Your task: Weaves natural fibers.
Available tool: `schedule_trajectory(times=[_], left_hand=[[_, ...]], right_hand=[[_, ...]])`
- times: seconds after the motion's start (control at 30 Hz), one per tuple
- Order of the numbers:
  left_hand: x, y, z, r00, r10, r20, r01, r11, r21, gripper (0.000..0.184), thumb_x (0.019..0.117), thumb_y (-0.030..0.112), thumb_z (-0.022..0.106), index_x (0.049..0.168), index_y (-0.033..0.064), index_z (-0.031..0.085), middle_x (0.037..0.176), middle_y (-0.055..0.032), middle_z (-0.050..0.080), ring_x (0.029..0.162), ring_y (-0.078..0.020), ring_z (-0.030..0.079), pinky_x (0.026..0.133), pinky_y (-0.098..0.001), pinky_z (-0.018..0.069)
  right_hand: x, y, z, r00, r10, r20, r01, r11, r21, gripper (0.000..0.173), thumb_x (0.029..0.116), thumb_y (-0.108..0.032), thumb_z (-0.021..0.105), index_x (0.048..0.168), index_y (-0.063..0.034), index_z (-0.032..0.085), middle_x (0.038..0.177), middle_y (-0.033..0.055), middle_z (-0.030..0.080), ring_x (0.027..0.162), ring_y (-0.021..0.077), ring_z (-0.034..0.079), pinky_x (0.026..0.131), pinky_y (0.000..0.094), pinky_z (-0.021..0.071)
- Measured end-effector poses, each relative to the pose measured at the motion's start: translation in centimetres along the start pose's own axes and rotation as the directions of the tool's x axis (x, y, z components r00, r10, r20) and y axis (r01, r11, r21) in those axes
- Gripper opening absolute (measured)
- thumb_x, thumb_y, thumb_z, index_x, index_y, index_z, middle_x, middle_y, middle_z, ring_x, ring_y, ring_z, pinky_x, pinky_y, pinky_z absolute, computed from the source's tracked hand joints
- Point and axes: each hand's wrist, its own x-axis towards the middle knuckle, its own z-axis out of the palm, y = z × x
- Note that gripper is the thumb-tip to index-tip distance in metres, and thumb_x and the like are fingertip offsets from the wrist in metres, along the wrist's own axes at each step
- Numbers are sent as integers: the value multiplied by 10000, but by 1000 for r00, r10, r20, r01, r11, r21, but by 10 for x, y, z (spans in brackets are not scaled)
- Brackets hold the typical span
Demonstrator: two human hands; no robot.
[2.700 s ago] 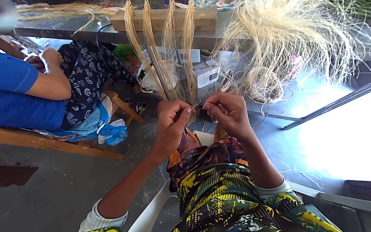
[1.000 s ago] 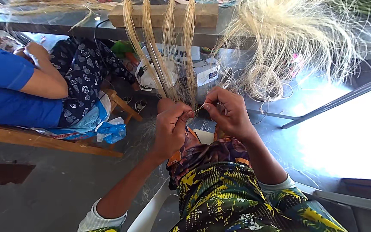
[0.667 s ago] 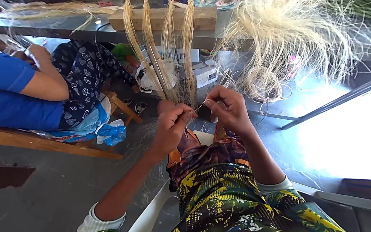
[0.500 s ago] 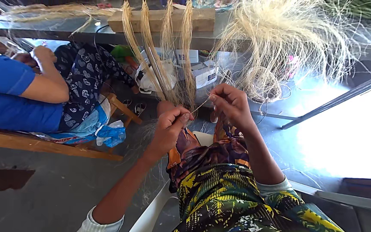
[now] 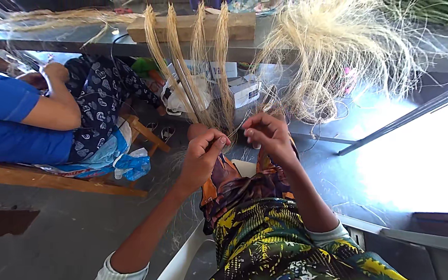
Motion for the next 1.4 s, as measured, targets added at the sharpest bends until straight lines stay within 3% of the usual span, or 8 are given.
schedule_trajectory(times=[0.27, 0.43, 0.57, 0.7, 0.87, 1.1, 1.23, 1.4], left_hand=[[2, 3, 3, 999, 6, -35, -4, 999, 44, 175, 1037, 82, 487, 969, 80, 648, 743, 46, 576, 584, -1, 501, 536, -129, 421], [10, 8, 4, 991, 128, -30, -116, 959, 260, 245, 1043, 192, 489, 1150, 51, 659, 1018, -1, 665, 891, -51, 623, 776, -234, 520], [14, 13, 13, 986, 162, -43, -148, 962, 231, 194, 988, 148, 629, 1143, 48, 689, 1019, -8, 659, 912, -63, 626, 806, -230, 527], [15, 10, 17, 975, 205, -84, -178, 949, 259, 102, 927, 110, 710, 1017, 71, 738, 987, 12, 675, 951, -56, 619, 841, -227, 499], [15, 7, 16, 969, 210, -127, -184, 964, 191, 19, 906, 54, 723, 919, 63, 734, 927, 24, 677, 872, -35, 620, 780, -189, 510], [14, 5, 11, 997, 0, -80, 1, 1000, 5, 30, 924, 44, 720, 924, 74, 726, 854, 29, 703, 697, -22, 620, 618, -162, 517], [14, 2, 11, 996, -87, -21, 83, 984, -158, 91, 982, 45, 638, 962, 59, 726, 881, 3, 719, 781, -56, 672, 731, -211, 571], [14, 1, 13, 994, -102, -42, 90, 971, -222, 170, 1018, 59, 577, 946, 66, 731, 910, -4, 734, 809, -73, 687, 760, -230, 580]], right_hand=[[0, 1, 27, 1000, -17, 6, 17, 997, 79, 51, 979, -35, 595, 951, -22, 635, 858, 16, 665, 702, 42, 631, 651, 207, 563], [0, -3, 22, 995, -35, 93, 32, 999, 37, 70, 983, -35, 590, 931, -3, 625, 801, 25, 625, 673, 48, 603, 629, 200, 541], [-1, -7, 22, 982, -63, 177, 68, 997, -22, 72, 959, 10, 572, 956, 37, 638, 819, 46, 646, 717, 50, 632, 683, 215, 568], [-1, -6, 20, 975, -75, 209, 90, 994, -64, 119, 949, 17, 591, 1025, 62, 670, 868, 72, 669, 736, 63, 635, 678, 226, 565], [-2, -5, 17, 974, -47, 220, 68, 994, -91, 55, 940, -15, 622, 912, 23, 649, 806, 45, 641, 716, 53, 620, 668, 216, 548], [-7, -7, 9, 993, 27, 112, -14, 993, -114, 85, 927, -60, 527, 897, -35, 603, 720, -3, 557, 613, 35, 529, 550, 187, 441], [-7, -6, 8, 996, 19, 91, -10, 995, -97, 86, 921, -42, 516, 882, -38, 593, 697, -11, 532, 585, 26, 493, 525, 174, 404], [-7, -6, 8, 995, 12, 97, -3, 996, -88, 99, 917, -33, 510, 868, -34, 596, 697, -8, 529, 589, 29, 490, 531, 173, 402]])
